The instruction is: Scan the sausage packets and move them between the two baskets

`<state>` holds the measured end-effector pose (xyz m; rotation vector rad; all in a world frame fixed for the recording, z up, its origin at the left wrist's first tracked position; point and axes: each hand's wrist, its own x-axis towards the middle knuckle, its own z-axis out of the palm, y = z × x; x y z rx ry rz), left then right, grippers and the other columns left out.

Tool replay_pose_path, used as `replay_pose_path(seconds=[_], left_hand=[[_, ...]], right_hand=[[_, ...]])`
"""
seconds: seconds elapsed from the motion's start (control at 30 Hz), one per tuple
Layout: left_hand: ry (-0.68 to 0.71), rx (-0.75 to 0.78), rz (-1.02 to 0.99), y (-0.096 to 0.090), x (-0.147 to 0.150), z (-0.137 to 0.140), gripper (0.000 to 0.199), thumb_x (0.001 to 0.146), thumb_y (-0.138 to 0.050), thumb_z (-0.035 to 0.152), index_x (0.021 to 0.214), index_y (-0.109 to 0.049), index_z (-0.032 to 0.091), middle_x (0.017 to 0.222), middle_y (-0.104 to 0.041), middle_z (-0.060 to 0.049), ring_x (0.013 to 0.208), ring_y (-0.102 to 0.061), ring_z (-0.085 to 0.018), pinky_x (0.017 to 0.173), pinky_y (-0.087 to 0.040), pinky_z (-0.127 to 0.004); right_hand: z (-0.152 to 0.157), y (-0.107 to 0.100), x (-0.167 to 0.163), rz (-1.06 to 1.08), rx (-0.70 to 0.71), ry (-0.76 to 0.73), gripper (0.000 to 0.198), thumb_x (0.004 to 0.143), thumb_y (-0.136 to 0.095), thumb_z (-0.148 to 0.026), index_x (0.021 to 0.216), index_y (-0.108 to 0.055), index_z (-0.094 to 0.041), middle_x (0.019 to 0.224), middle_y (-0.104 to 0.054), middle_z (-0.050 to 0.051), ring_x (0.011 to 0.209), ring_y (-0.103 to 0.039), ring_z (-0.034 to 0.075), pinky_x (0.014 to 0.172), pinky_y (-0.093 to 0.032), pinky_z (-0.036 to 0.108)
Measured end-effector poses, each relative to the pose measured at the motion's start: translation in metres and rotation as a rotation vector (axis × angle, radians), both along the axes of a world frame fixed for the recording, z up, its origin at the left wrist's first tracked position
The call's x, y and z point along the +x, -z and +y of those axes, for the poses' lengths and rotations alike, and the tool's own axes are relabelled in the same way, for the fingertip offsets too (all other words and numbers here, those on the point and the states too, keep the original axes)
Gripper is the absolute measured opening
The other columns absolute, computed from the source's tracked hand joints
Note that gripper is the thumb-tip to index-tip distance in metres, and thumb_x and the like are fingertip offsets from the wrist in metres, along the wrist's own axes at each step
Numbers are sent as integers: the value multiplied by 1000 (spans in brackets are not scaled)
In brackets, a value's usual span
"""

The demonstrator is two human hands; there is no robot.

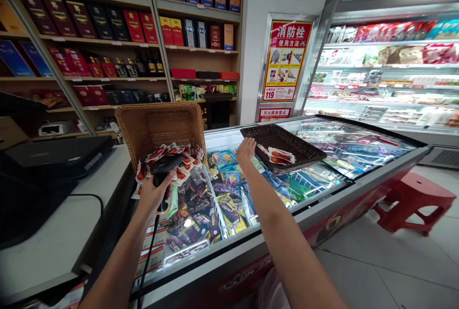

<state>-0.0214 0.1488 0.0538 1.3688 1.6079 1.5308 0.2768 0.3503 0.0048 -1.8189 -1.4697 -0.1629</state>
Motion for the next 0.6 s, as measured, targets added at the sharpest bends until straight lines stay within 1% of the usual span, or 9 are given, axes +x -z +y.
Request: replay_pose_path(seconds=[0.07,0.13,0.2,0.27,0.33,0.43,0.53,0.6], left_hand=[[14,-19,-21,1,-1,0,53,73,-75,71,64,-53,23,45,-54,2,39,-47,-14,43,-34,-26],[22,-21,-30,4,-3,0,55,74,-74,72,62,-53,23,43,-52,2,39,-45,-14,43,-33,-26],[17,-15,-29,7,-4,1,55,75,-74,72,60,-53,23,43,-52,2,39,-45,-14,43,-33,-27],[12,-14,-29,9,-5,2,54,76,-74,71,61,-54,23,43,-52,2,39,-46,-14,44,-34,-27],[17,-23,-41,11,-5,3,52,75,-75,70,64,-56,23,44,-53,2,40,-47,-14,44,-34,-26],[38,-39,-53,12,-6,4,51,74,-76,69,65,-54,23,45,-54,2,41,-48,-14,44,-34,-26],[40,-42,-43,12,-6,4,52,75,-75,68,65,-52,23,44,-54,2,41,-47,-14,44,-34,-26],[47,-40,-45,11,-6,4,52,76,-75,69,66,-53,23,44,-54,2,41,-47,-14,44,-34,-26]], right_hand=[[6,7,14,-31,-17,15,63,87,-50,-14,146,-49,8,145,-53,37,136,-48,40,115,-29,59],[9,13,23,-65,-7,24,59,90,-48,-16,144,-52,8,134,-59,37,125,-52,40,107,-34,56],[7,17,24,-100,4,61,54,94,-47,-20,139,-57,7,125,-62,36,117,-53,39,99,-37,53],[1,20,20,-146,12,101,47,97,-45,-23,132,-63,4,120,-63,34,113,-52,39,96,-36,51],[-6,24,16,-196,24,104,42,101,-43,-28,125,-67,-2,118,-64,30,111,-52,37,96,-34,49],[-18,31,19,-239,49,65,44,105,-42,-38,123,-68,-8,117,-65,24,111,-52,35,99,-31,48],[-30,38,34,-256,83,3,46,106,-42,-44,125,-68,-11,116,-67,20,113,-52,32,101,-28,46],[-38,41,47,-245,111,-27,43,105,-44,-45,120,-70,-14,114,-68,17,113,-53,31,100,-26,44]])
